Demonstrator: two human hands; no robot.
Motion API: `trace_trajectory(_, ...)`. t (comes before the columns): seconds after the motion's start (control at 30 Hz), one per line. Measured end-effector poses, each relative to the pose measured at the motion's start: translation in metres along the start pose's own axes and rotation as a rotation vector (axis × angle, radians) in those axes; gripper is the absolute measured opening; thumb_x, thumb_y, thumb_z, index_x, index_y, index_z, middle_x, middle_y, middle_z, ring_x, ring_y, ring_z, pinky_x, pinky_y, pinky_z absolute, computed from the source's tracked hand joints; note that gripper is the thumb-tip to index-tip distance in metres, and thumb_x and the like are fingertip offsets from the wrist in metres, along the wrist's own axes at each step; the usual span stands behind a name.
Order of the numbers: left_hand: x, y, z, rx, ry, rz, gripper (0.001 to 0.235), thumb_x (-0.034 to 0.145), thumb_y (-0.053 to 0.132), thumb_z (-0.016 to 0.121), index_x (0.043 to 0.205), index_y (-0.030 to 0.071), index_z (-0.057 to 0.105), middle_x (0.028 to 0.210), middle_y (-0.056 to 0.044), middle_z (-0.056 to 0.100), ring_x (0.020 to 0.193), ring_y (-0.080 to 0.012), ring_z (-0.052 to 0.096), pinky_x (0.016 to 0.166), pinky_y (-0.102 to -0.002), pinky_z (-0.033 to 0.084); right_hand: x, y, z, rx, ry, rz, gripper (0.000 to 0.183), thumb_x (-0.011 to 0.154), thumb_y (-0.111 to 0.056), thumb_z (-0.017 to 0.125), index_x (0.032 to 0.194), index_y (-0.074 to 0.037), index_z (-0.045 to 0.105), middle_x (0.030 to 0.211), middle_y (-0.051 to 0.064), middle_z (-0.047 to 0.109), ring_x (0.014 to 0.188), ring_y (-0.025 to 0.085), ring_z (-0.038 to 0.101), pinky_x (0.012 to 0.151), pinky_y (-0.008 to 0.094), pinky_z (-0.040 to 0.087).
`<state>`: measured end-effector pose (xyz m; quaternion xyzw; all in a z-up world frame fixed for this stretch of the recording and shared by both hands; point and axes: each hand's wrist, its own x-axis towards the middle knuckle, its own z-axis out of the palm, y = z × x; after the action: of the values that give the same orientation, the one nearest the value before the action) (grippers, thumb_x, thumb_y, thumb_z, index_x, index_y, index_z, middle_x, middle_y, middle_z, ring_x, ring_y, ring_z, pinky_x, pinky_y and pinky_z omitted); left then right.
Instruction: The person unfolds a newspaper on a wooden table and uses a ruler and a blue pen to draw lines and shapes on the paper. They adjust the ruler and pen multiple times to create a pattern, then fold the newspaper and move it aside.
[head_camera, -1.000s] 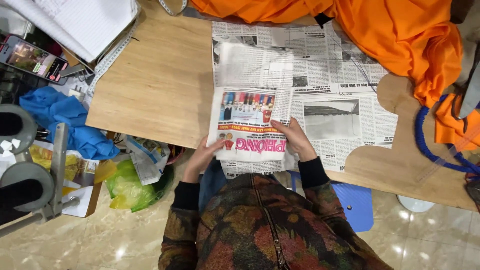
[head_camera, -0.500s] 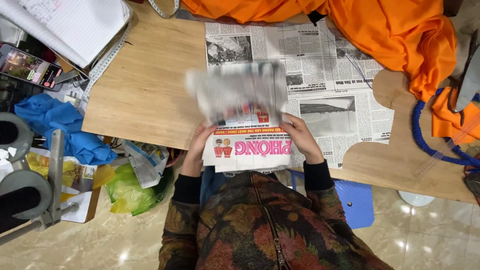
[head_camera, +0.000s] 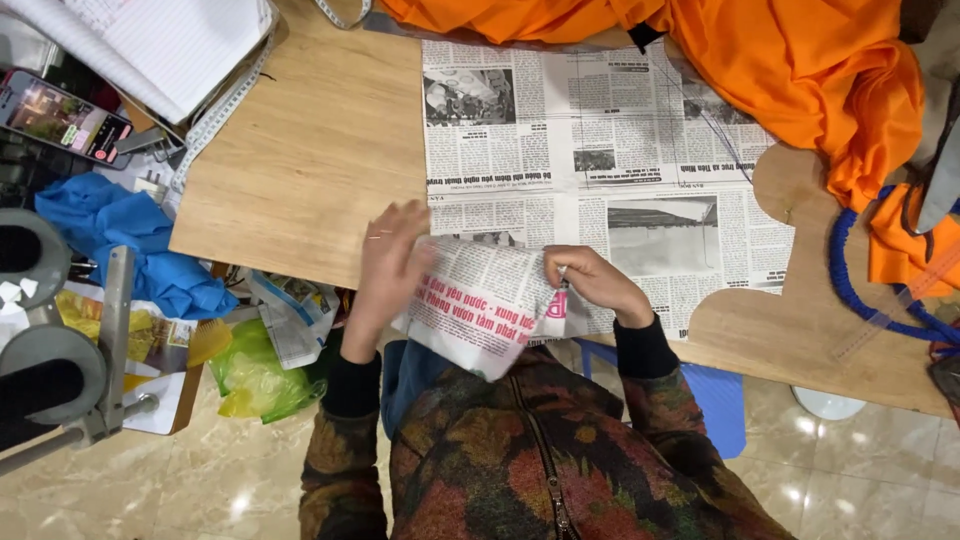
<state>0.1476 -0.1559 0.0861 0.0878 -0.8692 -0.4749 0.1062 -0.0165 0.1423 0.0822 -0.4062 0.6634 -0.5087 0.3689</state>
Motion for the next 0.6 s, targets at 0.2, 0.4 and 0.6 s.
trace_trajectory(0.2,0.004,0.024,0.032,0.105,-0.125,0.195,0.039,0.103,0.049,0.055,0.12,0.016,0.069,0.11,-0.01,0.075,0.116,-0.0303,0.066,0.12,-0.067,0.004,0.008,0.011,0.005,0.129,-0.027,-0.218,0.033,0.079,0.012,0.038,0.071,-0.008,0.064,0.069,0.005,0.061,0.072,0.022,0.058,0.079,0.042,0.05)
trace_trajectory(0.4,-0.001,0.024,0.031,0.153,0.391,-0.096,0.043,0.098,0.035,0.074,0.066,0.014,0.053,0.05,-0.004,0.053,0.055,-0.025,0.062,0.079,-0.035,0.045,0.02,-0.058,0.019,-0.217,0.639,-0.22,0.041,0.102,0.003,0.044,0.142,0.005,0.045,0.149,0.028,0.042,0.147,0.044,0.031,0.12,0.058,0.027)
trace_trajectory(0.6,-0.005,0.035,0.062,-0.494,0.245,-0.158,0.013,0.093,0.009,0.068,0.082,0.01,0.074,0.078,-0.007,0.074,0.081,-0.0136,0.064,0.082,-0.031,0.049,0.035,-0.086,0.093,-0.484,0.129,-0.058,0.127,0.07,-0.049,0.09,0.161,0.004,0.019,0.161,0.038,0.023,0.149,0.058,0.016,0.119,0.071,0.003)
